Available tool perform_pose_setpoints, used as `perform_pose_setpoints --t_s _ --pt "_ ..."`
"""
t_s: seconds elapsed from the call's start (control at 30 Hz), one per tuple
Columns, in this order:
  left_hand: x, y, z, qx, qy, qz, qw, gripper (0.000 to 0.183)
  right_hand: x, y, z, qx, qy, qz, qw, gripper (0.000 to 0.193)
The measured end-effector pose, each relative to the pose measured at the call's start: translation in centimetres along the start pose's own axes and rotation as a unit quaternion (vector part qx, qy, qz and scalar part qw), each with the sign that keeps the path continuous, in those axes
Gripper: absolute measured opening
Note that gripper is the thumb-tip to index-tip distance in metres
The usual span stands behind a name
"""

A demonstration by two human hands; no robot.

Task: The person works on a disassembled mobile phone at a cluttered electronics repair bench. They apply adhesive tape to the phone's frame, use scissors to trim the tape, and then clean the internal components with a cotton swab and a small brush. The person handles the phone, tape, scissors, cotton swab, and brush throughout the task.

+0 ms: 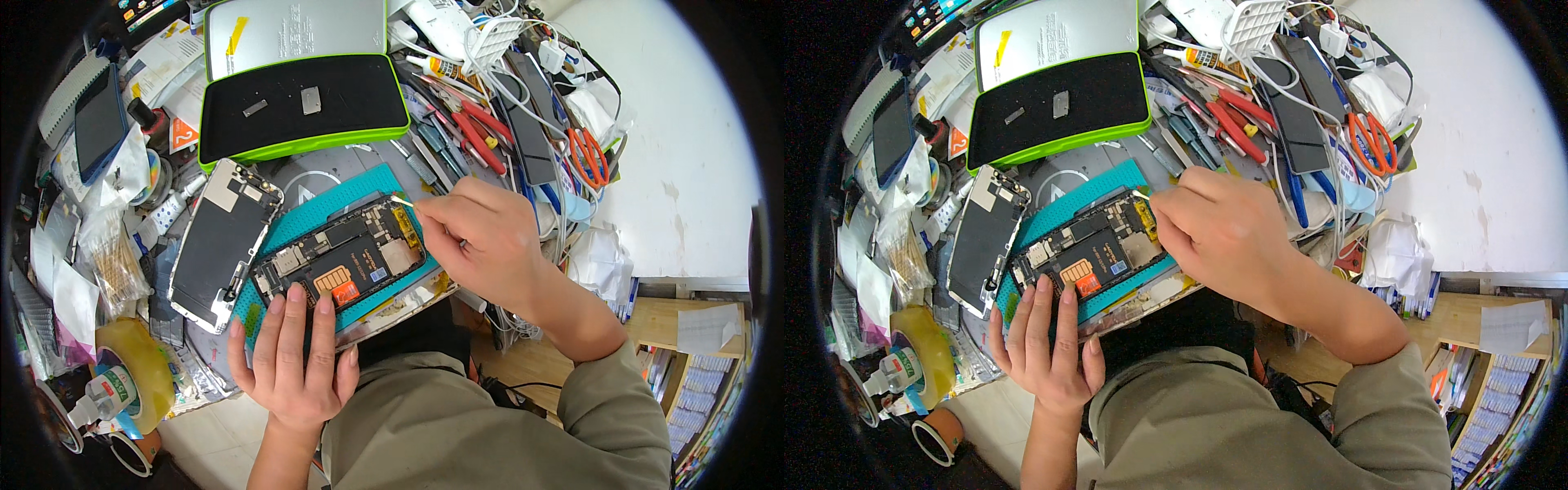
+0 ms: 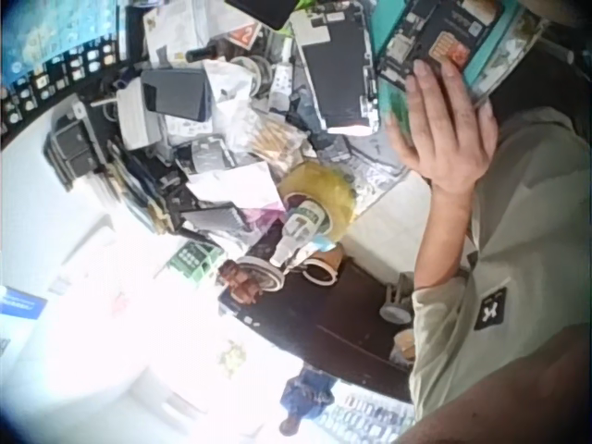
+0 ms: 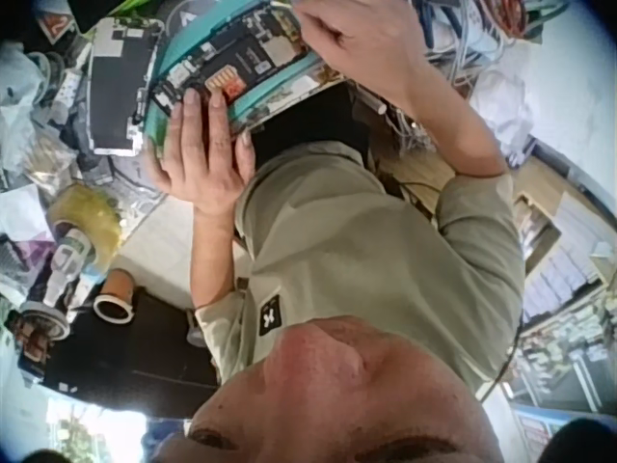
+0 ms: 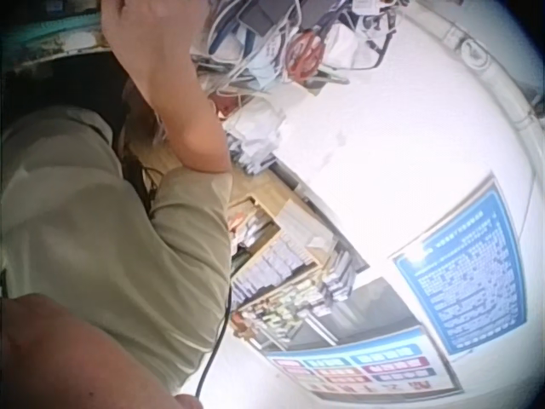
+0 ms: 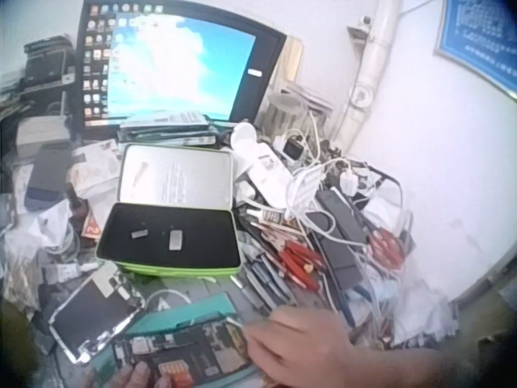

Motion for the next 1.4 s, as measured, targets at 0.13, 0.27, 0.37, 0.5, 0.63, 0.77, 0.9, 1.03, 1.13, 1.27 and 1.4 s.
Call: perform_pose_setpoints --t_s 0.13,0.27,0.37,0.5,0.63,0.77,0.9,1.03,1.13,1.27,1.4 --pt "-0.1 0.0 0.0 0.006 0.000 0.012 1.000 0.049 0.2 -0.3 -0.3 0.000 -0.023 0.002 1.000 0.012" --pt "-0.1 0.0 0.0 0.007 -0.002 0.013 1.000 0.049 0.3 -0.4 -0.6 -0.002 -0.038 -0.002 0.999 0.010" --pt "-0.1 -0.1 0.1 0.009 0.000 0.017 1.000 0.049 0.2 -0.7 -0.9 -0.021 -0.056 0.003 0.998 0.009" --pt "-0.1 0.0 0.0 0.006 -0.001 0.020 1.000 0.050 0.2 -0.7 -1.3 -0.067 -0.086 -0.005 0.994 0.007" --pt "-0.1 0.0 0.0 0.005 -0.005 0.017 1.000 0.050 0.1 -1.3 -1.5 -0.097 -0.103 0.002 0.990 0.006" --pt "-0.2 -0.1 0.0 0.006 -0.006 0.016 1.000 0.050 -0.2 -1.6 -1.5 -0.175 -0.157 0.002 0.972 0.005" --pt "-0.1 0.0 0.1 0.002 -0.004 0.016 1.000 0.050 -0.4 -0.4 -1.8 -0.138 -0.136 -0.021 0.981 0.005" --pt "-0.1 -0.1 0.0 0.004 -0.003 0.015 1.000 0.049 0.5 -0.6 -2.4 -0.119 -0.145 -0.006 0.982 0.005" --pt "-0.2 -0.1 -0.1 -0.001 -0.003 0.016 1.000 0.049 0.7 -0.6 -2.3 -0.108 -0.132 -0.007 0.985 0.006" --pt "-0.1 -0.1 -0.1 -0.006 -0.006 0.018 1.000 0.050 0.6 -0.8 -2.3 -0.101 -0.131 -0.005 0.986 0.005" --pt "-0.1 -0.1 0.0 -0.003 -0.003 0.022 1.000 0.050 0.5 -1.1 -2.1 -0.102 -0.130 -0.003 0.986 0.006"
Point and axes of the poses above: each hand's wrist, its own x-axis away from the middle knuckle, its own y-axis out of the back of the hand, z = x × y, the point moved 10 cm from there along -x, towards the middle knuckle, and after that the axes turned 10 degrees about x, right-handed, at the moved point
